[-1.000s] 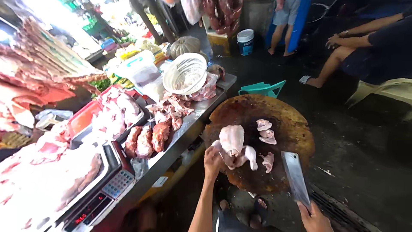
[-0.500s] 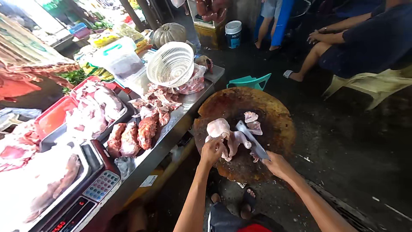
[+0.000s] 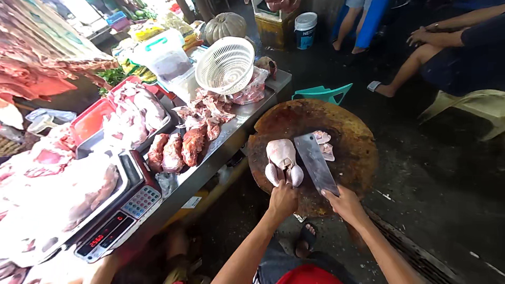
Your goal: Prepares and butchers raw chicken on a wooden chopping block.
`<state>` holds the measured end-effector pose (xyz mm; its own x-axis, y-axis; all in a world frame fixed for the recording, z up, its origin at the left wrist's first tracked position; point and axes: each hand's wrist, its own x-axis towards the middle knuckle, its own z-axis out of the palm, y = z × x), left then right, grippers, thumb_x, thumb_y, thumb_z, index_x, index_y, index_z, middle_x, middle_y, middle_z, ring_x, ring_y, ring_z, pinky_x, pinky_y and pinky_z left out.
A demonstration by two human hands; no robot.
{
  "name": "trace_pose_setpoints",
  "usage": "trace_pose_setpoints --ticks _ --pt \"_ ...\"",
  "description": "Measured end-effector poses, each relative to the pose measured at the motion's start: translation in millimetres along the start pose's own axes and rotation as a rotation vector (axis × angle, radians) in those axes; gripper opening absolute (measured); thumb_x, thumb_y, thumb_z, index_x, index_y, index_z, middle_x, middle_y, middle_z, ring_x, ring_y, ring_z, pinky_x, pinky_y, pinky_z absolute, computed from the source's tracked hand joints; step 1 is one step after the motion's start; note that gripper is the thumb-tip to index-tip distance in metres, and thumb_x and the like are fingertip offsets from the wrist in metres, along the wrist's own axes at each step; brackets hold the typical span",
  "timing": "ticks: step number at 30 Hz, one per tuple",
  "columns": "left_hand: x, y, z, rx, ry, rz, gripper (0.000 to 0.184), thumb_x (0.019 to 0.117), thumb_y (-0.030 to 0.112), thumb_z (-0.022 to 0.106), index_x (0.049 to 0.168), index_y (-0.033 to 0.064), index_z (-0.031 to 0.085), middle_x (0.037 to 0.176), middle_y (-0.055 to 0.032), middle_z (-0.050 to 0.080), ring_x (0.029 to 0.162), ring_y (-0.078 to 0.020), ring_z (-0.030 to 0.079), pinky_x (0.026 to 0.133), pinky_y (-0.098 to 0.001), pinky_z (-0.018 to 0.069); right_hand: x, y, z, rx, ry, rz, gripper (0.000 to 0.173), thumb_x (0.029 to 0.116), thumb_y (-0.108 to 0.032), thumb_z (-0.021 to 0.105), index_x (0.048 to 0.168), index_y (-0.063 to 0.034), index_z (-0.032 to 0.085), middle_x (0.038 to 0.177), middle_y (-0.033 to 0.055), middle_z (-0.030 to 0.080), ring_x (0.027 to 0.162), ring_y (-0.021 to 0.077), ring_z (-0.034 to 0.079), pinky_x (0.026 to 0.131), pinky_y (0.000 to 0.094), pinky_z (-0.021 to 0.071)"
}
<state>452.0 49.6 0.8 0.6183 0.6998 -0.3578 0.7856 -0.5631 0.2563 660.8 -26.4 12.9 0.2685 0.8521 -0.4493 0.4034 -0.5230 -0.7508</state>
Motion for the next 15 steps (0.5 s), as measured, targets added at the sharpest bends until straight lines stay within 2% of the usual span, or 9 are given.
trace_pose_setpoints --ticks 2,4,6,7,8,9,10,12,15 --pt "-1.3 0.3 7.4 -0.004 0.053 0.017 0.026 0.0961 0.018 0.054 0.113 0.0125 0.073 0.114 -0.0161 0.069 0.119 -0.0387 0.061 0.079 -0.055 0.0549 18.7 -32.9 0.0 0.114 -0.09 -0.007 0.036 0.0985 -0.033 0.07 0.113 -0.0007 0.067 0.072 0.0097 0.063 0.053 0.0182 0.057 0.056 0.0387 0.0539" --pt "-0.5 3.0 7.0 0.007 0.035 0.018 0.028 0.0979 0.019 0.052 0.116 0.0135 0.073 0.118 -0.0152 0.068 0.123 -0.037 0.058 0.083 -0.0539 0.0542 42.0 -66.1 8.3 0.152 -0.167 -0.006 0.035 0.0959 -0.033 0.072 0.111 -0.0012 0.066 0.068 0.0063 0.059 0.048 0.0146 0.052 0.05 0.0341 0.05" --pt "0.8 5.9 4.1 0.011 0.003 0.01 0.028 0.0981 0.02 0.054 0.117 0.0133 0.072 0.119 -0.0145 0.068 0.124 -0.0363 0.058 0.084 -0.0534 0.054 59.5 -95.1 23.0 0.055 -0.216 -0.002 0.036 0.0952 -0.032 0.073 0.111 -0.0013 0.064 0.069 0.0063 0.058 0.047 0.0146 0.053 0.048 0.0324 0.05" --pt "0.8 6.0 3.9 0.008 0.001 0.0 0.027 0.0973 0.022 0.055 0.115 0.0128 0.073 0.115 -0.0136 0.07 0.122 -0.0356 0.06 0.083 -0.0532 0.0542 64.7 -106.4 32.1 -0.095 -0.223 -0.001 0.037 0.0961 -0.034 0.071 0.112 -0.0016 0.064 0.076 0.0091 0.061 0.054 0.0182 0.058 0.053 0.0363 0.0528" --pt "1.3 5.7 3.0 -0.005 -0.005 -0.018 0.028 0.0975 0.025 0.054 0.113 0.0118 0.073 0.112 -0.0132 0.072 0.119 -0.0351 0.063 0.083 -0.0539 0.0546 67.1 -116.3 40.6 -0.287 -0.223 0.0 0.038 0.0976 -0.036 0.067 0.115 -0.0021 0.066 0.091 0.014 0.067 0.072 0.0251 0.066 0.067 0.0453 0.0565" --pt "1.9 6.0 0.8 -0.028 -0.019 -0.042 0.03 0.0996 0.029 0.053 0.111 0.0103 0.074 0.11 -0.0137 0.073 0.116 -0.0349 0.065 0.085 -0.055 0.0542 66.2 -123.4 48.3 -0.465 -0.219 -0.013 0.037 0.0996 -0.034 0.062 0.117 -0.0021 0.067 0.107 0.0189 0.07 0.097 0.0332 0.07 0.083 0.0554 0.0559" --pt "1.8 7.2 -1.5 -0.046 -0.025 -0.059 0.033 0.101 0.031 0.051 0.108 0.0088 0.074 0.107 -0.0145 0.074 0.112 -0.0352 0.067 0.085 -0.0561 0.0538 63.3 -126.4 54.6 -0.618 -0.218 -0.06 0.035 0.1024 -0.031 0.055 0.12 -0.002 0.066 0.116 0.0222 0.069 0.11 0.0389 0.068 0.091 0.0608 0.0529" --pt "-2.3 9.8 -1.2 -0.049 -0.001 -0.065 0.038 0.1011 0.034 0.046 0.1 0.0072 0.073 0.098 -0.0153 0.075 0.101 -0.0356 0.071 0.08 -0.0571 0.0539 63.5 -126.8 58.0 -0.858 -0.217 -0.213 0.035 0.1069 -0.027 0.045 0.127 -0.0039 0.063 0.119 0.0255 0.068 0.113 0.0455 0.066 0.091 0.0644 0.0512" --pt "-19.2 -1.2 3.3 -0.028 -0.01 -0.021 0.041 0.1015 0.036 0.043 0.098 0.0077 0.072 0.093 -0.0162 0.074 0.095 -0.0363 0.072 0.076 -0.0578 0.0541 87.7 -107.3 53.9 -1.005 -0.225 -0.405 0.036 0.1084 -0.028 0.041 0.129 -0.0073 0.061 0.111 0.0244 0.071 0.105 0.0452 0.069 0.087 0.0641 0.0522"
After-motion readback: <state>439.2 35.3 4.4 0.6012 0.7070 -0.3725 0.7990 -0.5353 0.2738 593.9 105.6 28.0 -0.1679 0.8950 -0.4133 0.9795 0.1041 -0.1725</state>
